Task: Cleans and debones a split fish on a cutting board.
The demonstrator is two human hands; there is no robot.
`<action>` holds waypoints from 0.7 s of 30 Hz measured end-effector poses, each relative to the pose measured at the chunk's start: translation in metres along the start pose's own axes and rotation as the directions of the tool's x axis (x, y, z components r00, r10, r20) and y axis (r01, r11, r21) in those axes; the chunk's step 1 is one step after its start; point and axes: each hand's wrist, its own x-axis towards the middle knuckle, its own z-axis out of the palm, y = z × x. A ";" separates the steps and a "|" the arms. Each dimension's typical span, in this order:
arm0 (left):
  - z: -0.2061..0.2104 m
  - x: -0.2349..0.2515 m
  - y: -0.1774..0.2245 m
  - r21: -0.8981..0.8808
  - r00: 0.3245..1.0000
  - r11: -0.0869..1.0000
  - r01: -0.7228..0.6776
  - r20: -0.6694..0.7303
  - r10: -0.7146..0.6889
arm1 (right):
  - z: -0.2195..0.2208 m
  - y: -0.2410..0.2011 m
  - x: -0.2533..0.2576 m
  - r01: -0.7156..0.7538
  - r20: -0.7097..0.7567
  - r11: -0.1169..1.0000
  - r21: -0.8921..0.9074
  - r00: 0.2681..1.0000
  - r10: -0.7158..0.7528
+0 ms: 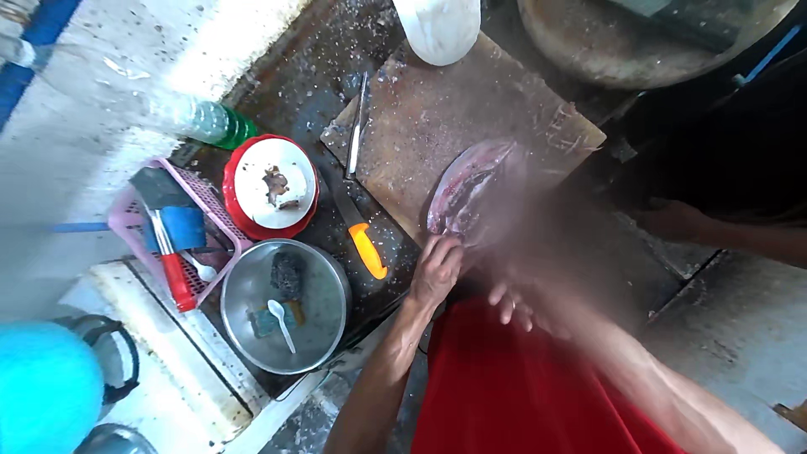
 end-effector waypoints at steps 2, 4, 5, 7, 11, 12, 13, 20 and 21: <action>0.000 -0.002 0.001 -0.002 1.000 1.000 0.005 0.005 -0.005 | 0.004 0.008 0.002 -0.135 0.039 0.982 0.132 0.991 0.131; 0.000 -0.002 0.001 0.002 1.000 1.000 -0.002 -0.001 0.002 | 0.006 0.012 0.009 -0.199 0.045 0.955 0.221 0.980 0.194; 0.000 -0.003 0.001 0.004 1.000 1.000 -0.004 0.002 0.004 | 0.006 0.012 0.011 -0.226 0.056 0.940 0.254 0.974 0.219; 0.000 -0.003 0.001 -0.006 1.000 1.000 -0.002 -0.001 0.002 | 0.005 0.013 0.014 -0.258 0.091 0.906 0.337 0.966 0.241; 0.001 -0.004 0.002 -0.016 1.000 1.000 0.010 -0.006 -0.010 | 0.003 0.009 0.022 -0.299 0.145 0.857 0.420 0.954 0.262; 0.001 -0.004 0.003 -0.014 1.000 1.000 0.014 -0.010 -0.014 | 0.002 0.009 0.025 -0.307 0.154 0.851 0.427 0.952 0.266; 0.000 -0.004 0.003 -0.010 1.000 1.000 0.018 -0.018 -0.018 | 0.001 0.009 0.028 -0.311 0.164 0.850 0.426 0.950 0.266; 0.005 -0.004 0.007 -0.006 0.995 0.998 0.067 -0.074 -0.067 | 0.002 0.016 0.024 -0.196 0.103 0.958 0.208 0.979 0.178; 0.005 -0.004 0.007 -0.008 0.994 0.997 0.072 -0.076 -0.072 | 0.005 0.018 0.021 -0.179 0.089 0.970 0.164 0.982 0.167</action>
